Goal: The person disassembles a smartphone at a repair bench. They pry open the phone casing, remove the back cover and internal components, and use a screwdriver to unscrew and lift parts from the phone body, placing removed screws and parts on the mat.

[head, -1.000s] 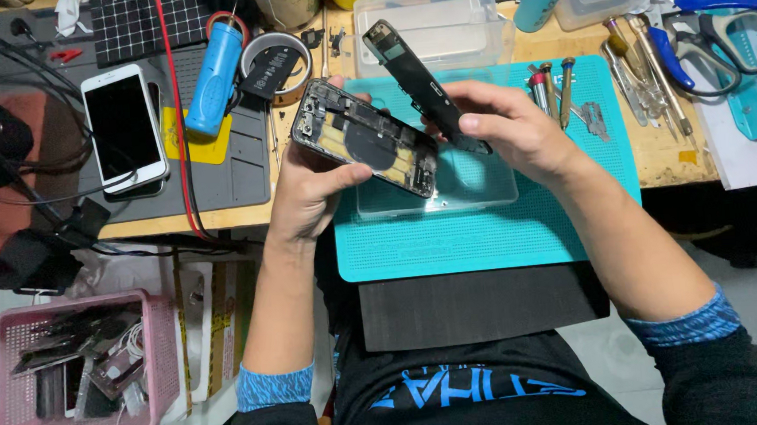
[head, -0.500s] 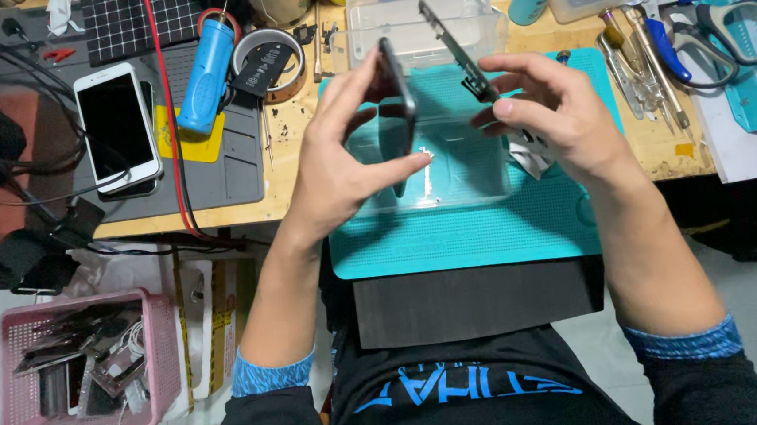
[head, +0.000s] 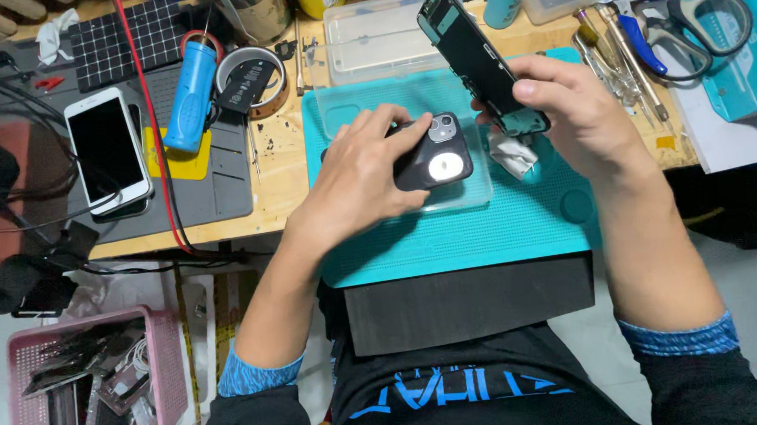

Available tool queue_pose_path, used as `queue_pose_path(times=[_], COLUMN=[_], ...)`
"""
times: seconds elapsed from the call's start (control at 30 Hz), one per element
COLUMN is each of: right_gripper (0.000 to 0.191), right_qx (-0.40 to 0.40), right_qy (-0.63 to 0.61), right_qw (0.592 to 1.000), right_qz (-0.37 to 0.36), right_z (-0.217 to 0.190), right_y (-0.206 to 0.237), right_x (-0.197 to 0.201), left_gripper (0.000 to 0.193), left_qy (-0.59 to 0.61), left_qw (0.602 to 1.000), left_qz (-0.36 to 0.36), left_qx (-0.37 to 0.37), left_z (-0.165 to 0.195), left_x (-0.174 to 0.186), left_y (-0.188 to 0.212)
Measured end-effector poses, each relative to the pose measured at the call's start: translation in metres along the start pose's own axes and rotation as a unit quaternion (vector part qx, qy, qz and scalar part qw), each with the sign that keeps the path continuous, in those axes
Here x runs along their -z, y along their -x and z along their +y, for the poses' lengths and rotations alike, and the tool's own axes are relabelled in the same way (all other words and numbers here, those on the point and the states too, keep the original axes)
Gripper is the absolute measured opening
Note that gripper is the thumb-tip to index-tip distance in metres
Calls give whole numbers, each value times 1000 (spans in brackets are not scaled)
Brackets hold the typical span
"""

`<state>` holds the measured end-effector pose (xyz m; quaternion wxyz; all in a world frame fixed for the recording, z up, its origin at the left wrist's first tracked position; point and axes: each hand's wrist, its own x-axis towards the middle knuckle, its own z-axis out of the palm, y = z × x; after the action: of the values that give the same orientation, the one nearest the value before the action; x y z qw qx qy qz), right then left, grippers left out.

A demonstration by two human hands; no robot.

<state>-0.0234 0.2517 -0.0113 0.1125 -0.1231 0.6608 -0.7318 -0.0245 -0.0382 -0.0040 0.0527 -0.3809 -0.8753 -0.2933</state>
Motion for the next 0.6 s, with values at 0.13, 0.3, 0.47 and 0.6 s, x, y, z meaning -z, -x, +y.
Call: queue_pose_path(times=[0.13,0.3,0.47,0.6], right_gripper=[48,49,35,26], right_qx=[-20,-20,-9,90], right_qy=[-80,-147,-53,131], right_qw=[996,989,997,985], right_qz=[-30,-21,58,72], right_z=[-7,-10,-4,0], right_y=[0,-4,-8,-16], right_x=[-3,-10,-15,-19], left_gripper=[88,102,101,107], left_qy=[116,310,572,707], left_qw=[992,934,779,648], left_qz=[50,177,256,277], left_qx=[14,7,2,58], left_z=[-8,-14,-20,-26], left_x=[19,35,25,6], left_y=[17,42,56,60])
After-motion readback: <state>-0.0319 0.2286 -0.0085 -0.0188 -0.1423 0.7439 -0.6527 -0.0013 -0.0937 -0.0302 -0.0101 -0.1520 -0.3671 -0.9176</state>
